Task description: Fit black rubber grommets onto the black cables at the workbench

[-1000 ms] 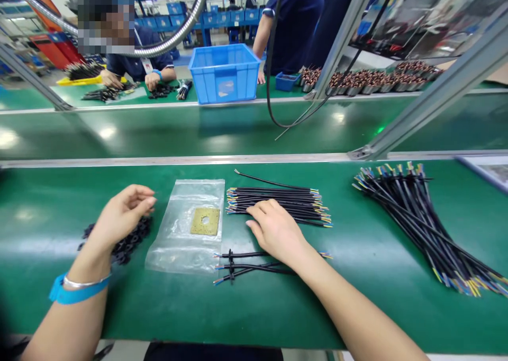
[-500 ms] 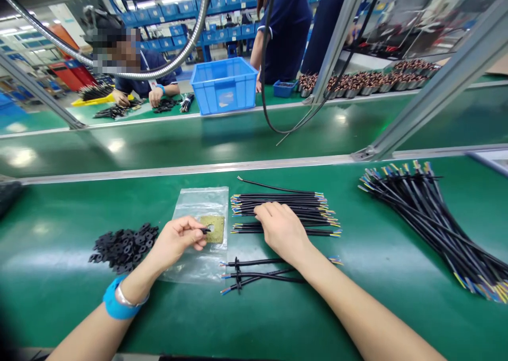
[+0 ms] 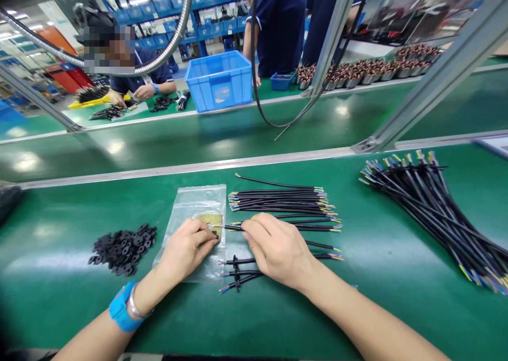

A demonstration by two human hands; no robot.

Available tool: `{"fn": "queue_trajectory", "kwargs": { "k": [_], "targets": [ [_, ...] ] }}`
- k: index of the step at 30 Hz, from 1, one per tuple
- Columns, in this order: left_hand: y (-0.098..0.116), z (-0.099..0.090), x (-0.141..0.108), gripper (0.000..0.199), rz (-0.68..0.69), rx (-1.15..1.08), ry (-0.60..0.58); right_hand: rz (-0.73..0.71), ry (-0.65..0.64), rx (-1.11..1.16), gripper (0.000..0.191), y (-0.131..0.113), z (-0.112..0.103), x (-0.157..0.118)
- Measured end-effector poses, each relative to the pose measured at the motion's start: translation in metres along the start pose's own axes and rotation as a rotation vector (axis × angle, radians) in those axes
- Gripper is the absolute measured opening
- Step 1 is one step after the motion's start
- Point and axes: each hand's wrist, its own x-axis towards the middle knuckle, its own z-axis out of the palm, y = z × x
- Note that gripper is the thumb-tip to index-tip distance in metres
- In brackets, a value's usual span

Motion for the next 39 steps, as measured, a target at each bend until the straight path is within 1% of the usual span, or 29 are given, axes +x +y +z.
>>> {"fn": "queue_trajectory", "kwargs": {
  "k": [3,5,6,7,10,11,13,15,17,21,25,27,30,33,36,37,39],
  "targets": [
    [0.004,-0.001,0.001,0.015,0.006,0.0,-0.063,0.028,-0.078,0.02,0.018,-0.006,0.001,-0.003],
    [0.004,-0.002,0.001,0.015,-0.038,-0.098,-0.048,0.046,-0.111,0.019,0.017,-0.009,0.002,-0.004],
    [0.004,-0.002,0.001,0.014,-0.101,-0.199,-0.024,0.053,-0.114,0.017,0.017,-0.011,0.003,-0.005],
    [0.005,-0.002,0.001,0.013,-0.195,-0.34,0.006,0.057,-0.11,0.015,0.016,-0.012,0.005,-0.005],
    [0.008,-0.004,0.001,0.017,-0.532,-0.899,0.049,0.06,-0.089,0.01,0.018,-0.016,0.01,-0.006],
    [0.01,-0.005,0.002,0.02,-0.611,-1.068,0.047,0.059,-0.085,0.009,0.018,-0.017,0.012,-0.006],
    [0.014,-0.009,0.002,0.026,-0.693,-1.309,0.039,0.056,-0.078,0.006,0.019,-0.018,0.015,-0.006],
    [0.019,-0.012,0.002,0.028,-0.731,-1.444,0.032,0.051,-0.071,0.003,0.02,-0.02,0.016,-0.005],
    [0.021,-0.014,0.002,0.029,-0.755,-1.533,0.018,0.049,-0.06,-0.01,0.021,-0.02,0.015,-0.005],
    [0.019,-0.016,0.001,0.029,-0.753,-1.628,-0.021,0.054,-0.046,-0.036,0.019,-0.019,0.013,-0.005],
    [0.016,-0.015,-0.002,0.031,-0.71,-1.634,-0.032,0.034,-0.012,-0.04,0.018,-0.019,0.011,-0.005],
    [0.018,-0.013,-0.003,0.032,-0.692,-1.617,-0.042,-0.009,-0.022,-0.031,0.018,-0.021,0.01,-0.005],
    [0.024,-0.01,-0.005,0.036,-0.678,-1.581,-0.078,-0.099,-0.074,-0.001,0.02,-0.024,0.009,-0.005],
    [0.029,-0.007,-0.007,0.045,-0.712,-1.559,-0.069,-0.135,-0.066,0.005,0.02,-0.028,0.007,-0.004],
    [0.031,-0.003,-0.008,0.037,-0.743,-1.525,-0.08,-0.139,-0.061,-0.007,0.02,-0.03,0.007,-0.004],
    [0.032,-0.003,-0.009,0.033,-0.725,-1.5,-0.072,-0.129,-0.076,-0.003,0.02,-0.031,0.007,-0.005],
    [0.034,-0.003,-0.01,0.027,-0.626,-1.4,-0.005,-0.102,-0.114,0.023,0.02,-0.033,0.008,-0.007]
  ]
}}
